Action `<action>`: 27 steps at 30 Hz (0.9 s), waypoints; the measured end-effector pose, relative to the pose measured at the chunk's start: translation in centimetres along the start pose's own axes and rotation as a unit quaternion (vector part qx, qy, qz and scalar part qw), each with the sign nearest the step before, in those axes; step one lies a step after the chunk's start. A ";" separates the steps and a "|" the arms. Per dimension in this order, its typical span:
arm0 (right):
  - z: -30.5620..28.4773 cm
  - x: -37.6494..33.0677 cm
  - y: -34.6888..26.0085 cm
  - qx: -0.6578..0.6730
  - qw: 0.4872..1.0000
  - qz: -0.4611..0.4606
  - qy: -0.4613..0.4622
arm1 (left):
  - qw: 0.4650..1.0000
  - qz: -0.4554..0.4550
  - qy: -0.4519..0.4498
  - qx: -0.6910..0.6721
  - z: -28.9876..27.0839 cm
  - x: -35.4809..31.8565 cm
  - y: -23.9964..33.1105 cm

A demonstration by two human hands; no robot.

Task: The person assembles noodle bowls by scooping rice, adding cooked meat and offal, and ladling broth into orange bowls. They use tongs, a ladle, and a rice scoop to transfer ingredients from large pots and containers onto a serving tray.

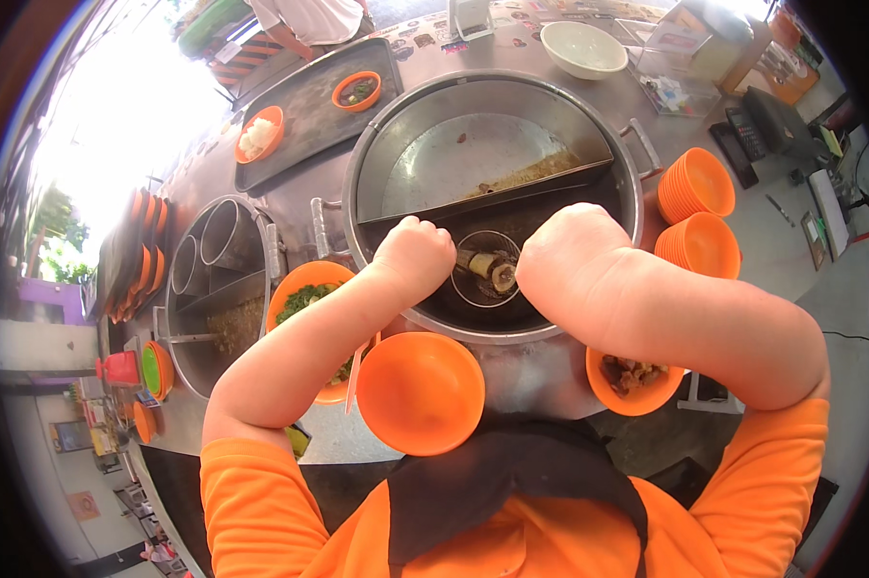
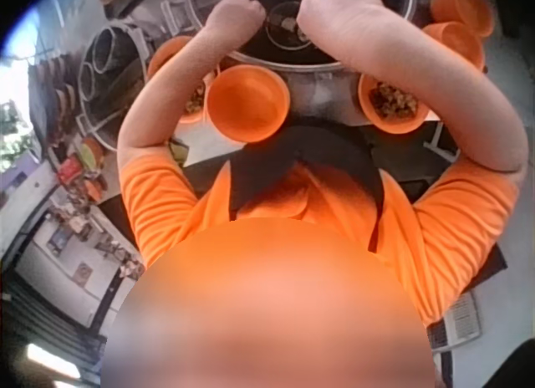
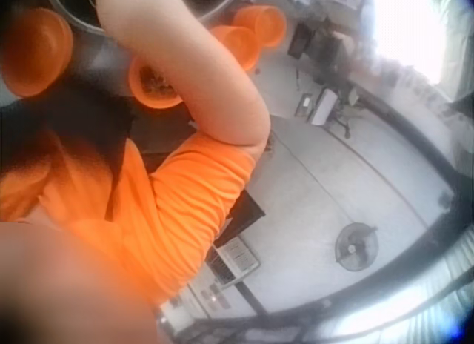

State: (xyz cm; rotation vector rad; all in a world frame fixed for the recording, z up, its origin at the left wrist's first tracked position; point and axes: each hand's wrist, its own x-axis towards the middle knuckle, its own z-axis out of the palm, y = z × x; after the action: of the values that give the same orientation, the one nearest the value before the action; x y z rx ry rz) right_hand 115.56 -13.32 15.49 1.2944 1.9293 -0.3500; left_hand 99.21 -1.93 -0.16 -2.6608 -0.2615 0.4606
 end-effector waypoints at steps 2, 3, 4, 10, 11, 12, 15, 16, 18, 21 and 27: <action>0.1 0.0 0.1 -0.006 1.000 0.003 0.013 | 1.000 0.000 0.026 -0.007 0.3 -0.5 -0.4; 0.1 0.1 0.3 -0.003 1.000 0.007 0.013 | 0.999 -0.005 0.045 -0.011 0.3 -1.0 -0.6; 0.2 0.2 0.5 0.005 1.000 0.012 0.017 | 0.998 -0.009 0.065 -0.015 0.4 -1.5 -0.8; 0.8 1.3 1.5 0.001 0.999 0.035 -0.042 | 0.974 -0.074 0.175 -0.120 -0.2 -6.2 -2.9; 1.0 1.5 1.7 0.004 0.998 0.037 -0.048 | 0.967 -0.085 0.188 -0.149 -0.3 -7.0 -3.3; 1.3 1.8 1.9 0.024 0.998 0.043 -0.041 | 0.959 -0.097 0.201 -0.177 -0.3 -7.7 -3.6; 2.9 3.2 2.5 0.072 0.996 0.056 -0.014 | 0.936 -0.144 0.210 -0.243 -0.3 -9.5 -3.6; 3.7 3.8 2.7 0.078 0.995 0.058 -0.003 | 0.926 -0.159 0.213 -0.267 -0.3 -9.9 -3.7; 5.3 5.5 3.0 0.086 0.994 0.068 0.014 | 0.910 -0.181 0.203 -0.312 -0.2 -10.6 -3.8; 7.8 8.7 3.5 0.108 0.990 0.083 0.025 | 0.897 -0.201 0.203 -0.336 -0.2 -11.6 -3.7; 12.9 14.8 3.5 0.119 0.986 0.090 0.079 | 0.887 -0.226 0.220 -0.338 -0.3 -12.8 -3.6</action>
State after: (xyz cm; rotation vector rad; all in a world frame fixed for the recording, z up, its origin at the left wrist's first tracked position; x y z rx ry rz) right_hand 121.63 -9.64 -3.14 1.6840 1.9251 -0.4062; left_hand 87.10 -2.06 5.25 -3.0973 -1.0225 -0.4736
